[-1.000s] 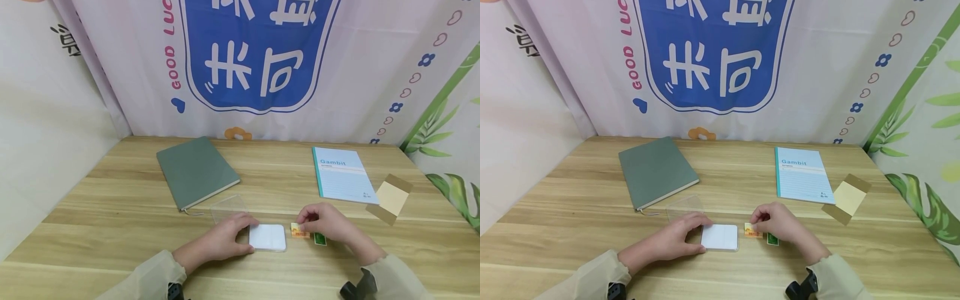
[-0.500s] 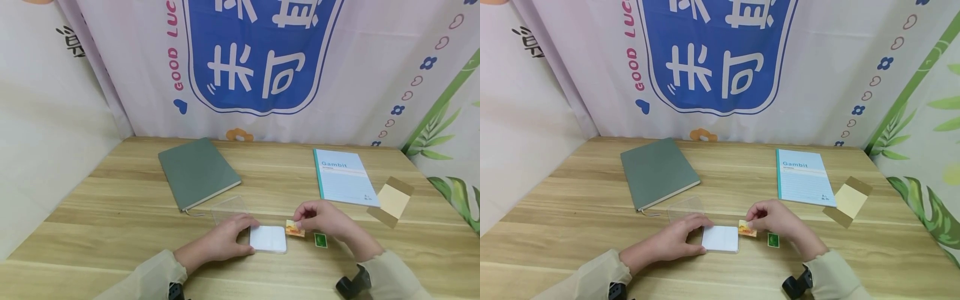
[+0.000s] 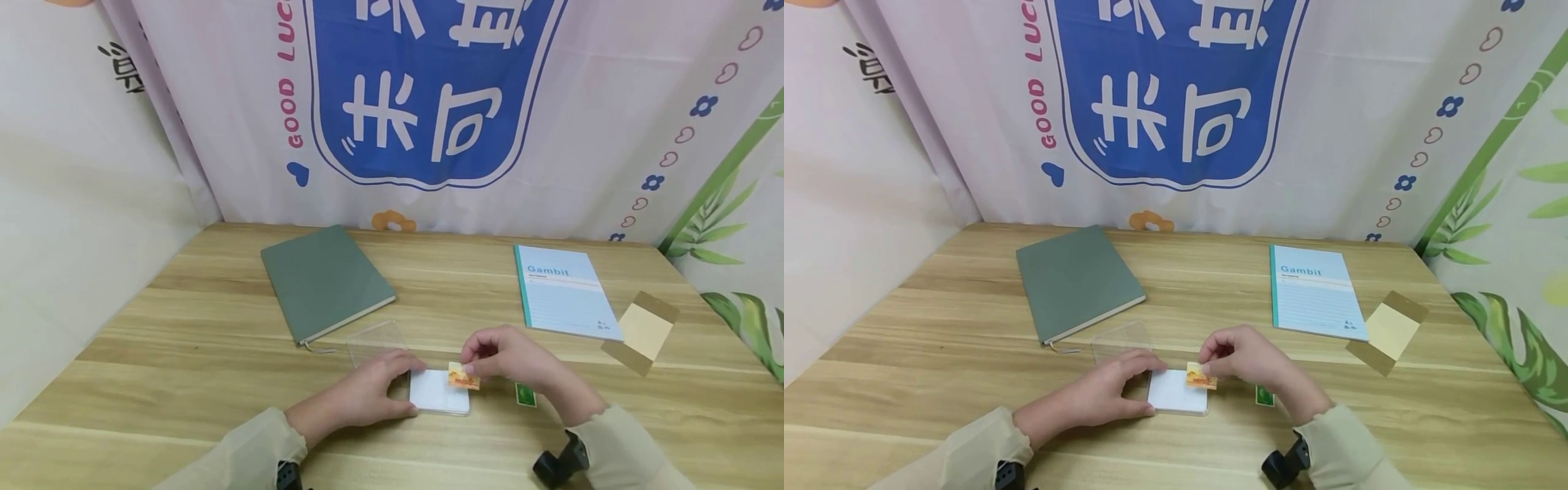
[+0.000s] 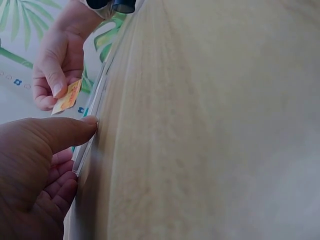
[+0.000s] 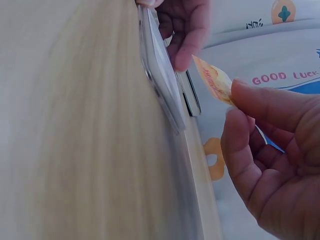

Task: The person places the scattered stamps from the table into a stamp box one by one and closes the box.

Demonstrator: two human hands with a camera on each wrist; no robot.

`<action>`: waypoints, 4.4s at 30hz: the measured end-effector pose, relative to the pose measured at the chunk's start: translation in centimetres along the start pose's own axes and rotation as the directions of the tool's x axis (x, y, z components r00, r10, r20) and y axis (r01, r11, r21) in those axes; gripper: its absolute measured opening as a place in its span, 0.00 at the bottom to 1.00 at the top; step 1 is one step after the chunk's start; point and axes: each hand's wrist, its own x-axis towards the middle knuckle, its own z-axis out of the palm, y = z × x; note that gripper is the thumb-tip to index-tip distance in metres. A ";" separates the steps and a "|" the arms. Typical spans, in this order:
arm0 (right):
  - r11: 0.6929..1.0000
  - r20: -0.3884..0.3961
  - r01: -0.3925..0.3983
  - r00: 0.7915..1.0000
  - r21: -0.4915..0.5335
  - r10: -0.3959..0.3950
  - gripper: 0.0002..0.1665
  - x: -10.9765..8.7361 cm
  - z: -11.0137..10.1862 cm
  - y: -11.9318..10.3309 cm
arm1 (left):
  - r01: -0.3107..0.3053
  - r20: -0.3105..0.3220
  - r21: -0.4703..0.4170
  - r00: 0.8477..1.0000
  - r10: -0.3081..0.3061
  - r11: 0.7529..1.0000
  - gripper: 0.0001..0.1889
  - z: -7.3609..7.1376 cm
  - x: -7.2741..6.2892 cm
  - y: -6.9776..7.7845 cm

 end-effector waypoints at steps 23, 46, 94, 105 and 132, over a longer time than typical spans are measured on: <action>0.999 -0.004 0.026 1.000 0.020 -0.026 0.04 1.6 3.8 -1.1 | -0.017 -0.011 -0.062 1.000 0.016 0.998 0.30 0.1 0.0 -0.3; 0.953 -0.182 0.167 0.959 -0.252 -0.217 0.07 1.5 6.5 -0.7 | -0.015 -0.035 -0.107 0.999 0.012 0.994 0.31 0.3 0.0 -0.6; 0.984 -0.206 -0.018 0.978 -0.178 -0.019 0.18 -5.3 -1.1 2.0 | 0.026 0.002 -0.121 1.000 -0.026 0.992 0.30 0.3 -0.1 -0.5; 0.974 -0.246 -0.091 0.968 -0.205 0.038 0.16 -6.6 -1.5 4.4 | 0.016 -0.003 -0.149 1.000 -0.017 0.989 0.30 0.3 -0.1 -0.7; 0.974 -0.389 -0.171 0.916 -0.151 0.101 0.05 -6.5 -0.7 5.4 | 0.010 -0.027 -0.179 1.000 -0.015 0.984 0.30 0.6 -0.3 -1.0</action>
